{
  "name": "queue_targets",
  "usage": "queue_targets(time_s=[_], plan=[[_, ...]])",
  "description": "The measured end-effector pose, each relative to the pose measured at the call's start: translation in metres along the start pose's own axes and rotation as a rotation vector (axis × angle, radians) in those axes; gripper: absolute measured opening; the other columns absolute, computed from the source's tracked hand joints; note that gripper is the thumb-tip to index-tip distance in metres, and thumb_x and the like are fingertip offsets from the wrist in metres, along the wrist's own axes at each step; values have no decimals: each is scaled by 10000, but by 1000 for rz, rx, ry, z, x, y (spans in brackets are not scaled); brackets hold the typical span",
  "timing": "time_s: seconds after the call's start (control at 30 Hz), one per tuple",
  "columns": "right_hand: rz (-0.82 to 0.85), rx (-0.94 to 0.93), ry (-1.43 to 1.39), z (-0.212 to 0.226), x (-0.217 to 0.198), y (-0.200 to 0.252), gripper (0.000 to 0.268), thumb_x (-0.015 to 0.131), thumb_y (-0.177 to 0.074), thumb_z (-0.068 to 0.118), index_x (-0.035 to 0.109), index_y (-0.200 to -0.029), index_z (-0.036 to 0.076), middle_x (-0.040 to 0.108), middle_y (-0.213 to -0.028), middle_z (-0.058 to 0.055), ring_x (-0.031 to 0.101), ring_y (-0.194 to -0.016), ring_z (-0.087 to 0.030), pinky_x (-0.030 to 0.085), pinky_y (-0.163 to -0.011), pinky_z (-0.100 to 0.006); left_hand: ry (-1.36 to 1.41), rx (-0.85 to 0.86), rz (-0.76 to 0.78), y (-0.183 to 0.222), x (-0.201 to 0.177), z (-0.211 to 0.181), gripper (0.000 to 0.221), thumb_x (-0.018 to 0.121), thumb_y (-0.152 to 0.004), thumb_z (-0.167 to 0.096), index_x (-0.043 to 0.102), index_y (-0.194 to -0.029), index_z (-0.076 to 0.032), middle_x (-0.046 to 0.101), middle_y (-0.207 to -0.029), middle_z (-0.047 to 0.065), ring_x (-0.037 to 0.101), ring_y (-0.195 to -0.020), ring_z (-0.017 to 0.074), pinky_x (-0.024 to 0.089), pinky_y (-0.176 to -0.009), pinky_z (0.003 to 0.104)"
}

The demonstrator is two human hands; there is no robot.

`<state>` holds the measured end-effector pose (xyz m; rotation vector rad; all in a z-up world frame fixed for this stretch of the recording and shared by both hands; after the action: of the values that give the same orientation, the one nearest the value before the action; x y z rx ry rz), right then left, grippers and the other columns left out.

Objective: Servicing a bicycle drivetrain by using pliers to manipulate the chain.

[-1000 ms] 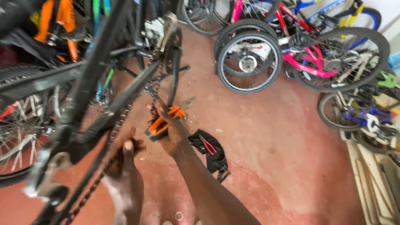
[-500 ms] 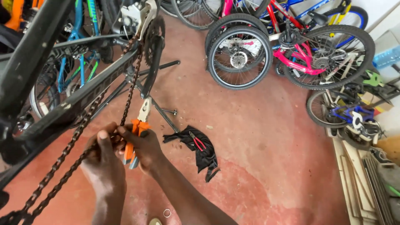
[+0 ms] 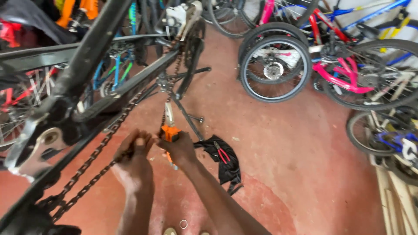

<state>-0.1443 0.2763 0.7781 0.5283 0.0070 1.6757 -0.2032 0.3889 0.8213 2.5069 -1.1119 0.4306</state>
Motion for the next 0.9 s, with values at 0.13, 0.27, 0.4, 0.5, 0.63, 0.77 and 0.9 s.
queue_targets(time_s=[0.13,0.27,0.4,0.5,0.63,0.77,0.9], plan=[[-73,-3,397,-25,-22,-25,270,765,-732,177,653,-879,-19,647,-694,-148,664,-577,-215,587,-521,-337,249,21,-33,-3,3,13,171,481,-866,158,547,-1023,164,598,-948,326,619,-962,462,541,-880,598],[-96,-18,230,5,-12,0,218,750,-751,137,646,-866,-17,643,-669,-143,663,-558,-195,576,-515,-301,177,-38,23,-8,3,17,204,450,-933,58,558,-1096,113,598,-1074,301,584,-1069,442,517,-921,542],[-25,19,-248,34,4,16,269,728,-783,126,579,-929,-44,607,-685,-149,640,-561,-252,579,-517,-340,178,-58,60,-10,9,13,234,420,-960,-3,550,-1128,96,595,-1096,286,577,-1098,388,445,-1020,518],[29,52,-385,37,5,11,287,756,-777,108,592,-968,-28,621,-746,-148,656,-632,-277,581,-568,-354,155,-123,105,-10,16,14,265,414,-975,-46,547,-1167,78,599,-1117,276,596,-1090,363,455,-1011,474],[43,73,-422,32,7,13,316,771,-741,14,598,-998,-50,656,-818,-192,662,-730,-288,575,-690,-397,46,-132,102,-7,18,6,257,436,-962,-30,572,-1155,73,620,-1088,262,606,-1073,352,456,-998,466],[4,61,-384,24,6,11,332,772,-692,-46,595,-972,-62,653,-787,-201,659,-698,-294,572,-698,-437,-7,-134,77,-9,10,14,250,464,-948,-16,587,-1154,58,636,-1054,241,623,-1043,313,470,-983,444],[5,149,-297,2,6,8,272,782,-712,-12,617,-925,-55,654,-748,-204,665,-638,-308,581,-622,-443,-103,-67,49,-12,0,19,242,468,-951,-8,582,-1153,63,655,-970,231,650,-983,303,468,-971,460]])
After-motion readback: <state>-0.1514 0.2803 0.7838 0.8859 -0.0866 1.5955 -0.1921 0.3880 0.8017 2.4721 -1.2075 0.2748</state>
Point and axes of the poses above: each hand's wrist, its own y-axis away from the middle knuckle, its own x-axis out of the palm, z = x × y, the point moved 5 cm from there along -y, towards the middle knuckle
